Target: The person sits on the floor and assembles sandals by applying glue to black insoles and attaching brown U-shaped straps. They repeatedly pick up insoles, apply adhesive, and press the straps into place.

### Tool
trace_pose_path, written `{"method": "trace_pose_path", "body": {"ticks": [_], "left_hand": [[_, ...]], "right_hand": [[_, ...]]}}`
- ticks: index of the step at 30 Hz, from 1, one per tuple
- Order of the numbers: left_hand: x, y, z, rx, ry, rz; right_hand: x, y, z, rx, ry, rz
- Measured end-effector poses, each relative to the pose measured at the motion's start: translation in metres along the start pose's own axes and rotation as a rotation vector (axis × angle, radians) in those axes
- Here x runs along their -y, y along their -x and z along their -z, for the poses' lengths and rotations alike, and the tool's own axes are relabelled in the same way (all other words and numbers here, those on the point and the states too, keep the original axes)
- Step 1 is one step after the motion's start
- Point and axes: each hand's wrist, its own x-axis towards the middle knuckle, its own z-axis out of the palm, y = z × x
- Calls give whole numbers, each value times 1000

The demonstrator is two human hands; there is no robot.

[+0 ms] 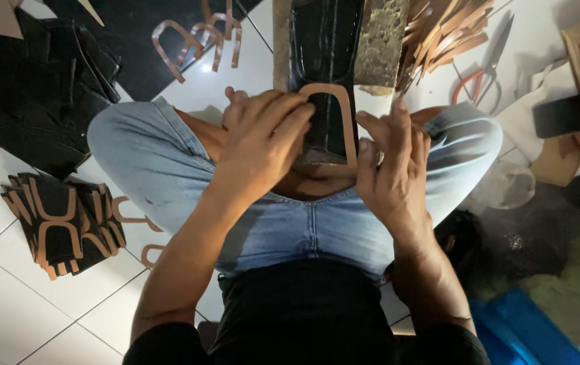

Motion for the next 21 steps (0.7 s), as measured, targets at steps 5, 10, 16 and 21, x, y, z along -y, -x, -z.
{"method": "trace_pose_path", "body": {"ticks": [5,10,16,21], "left_hand": [[11,9,6,-12,-44,40],[18,10,3,-29,-25,-13],[24,6,7,12,5,-38],[30,-1,6,62,-45,-121]], "right_hand": [[-3,-17,-4,63,73,90],[-2,-23,-3,79,68,84],[-4,-31,-4,93,59,121],[0,-42,-6,87,133,152]]}}
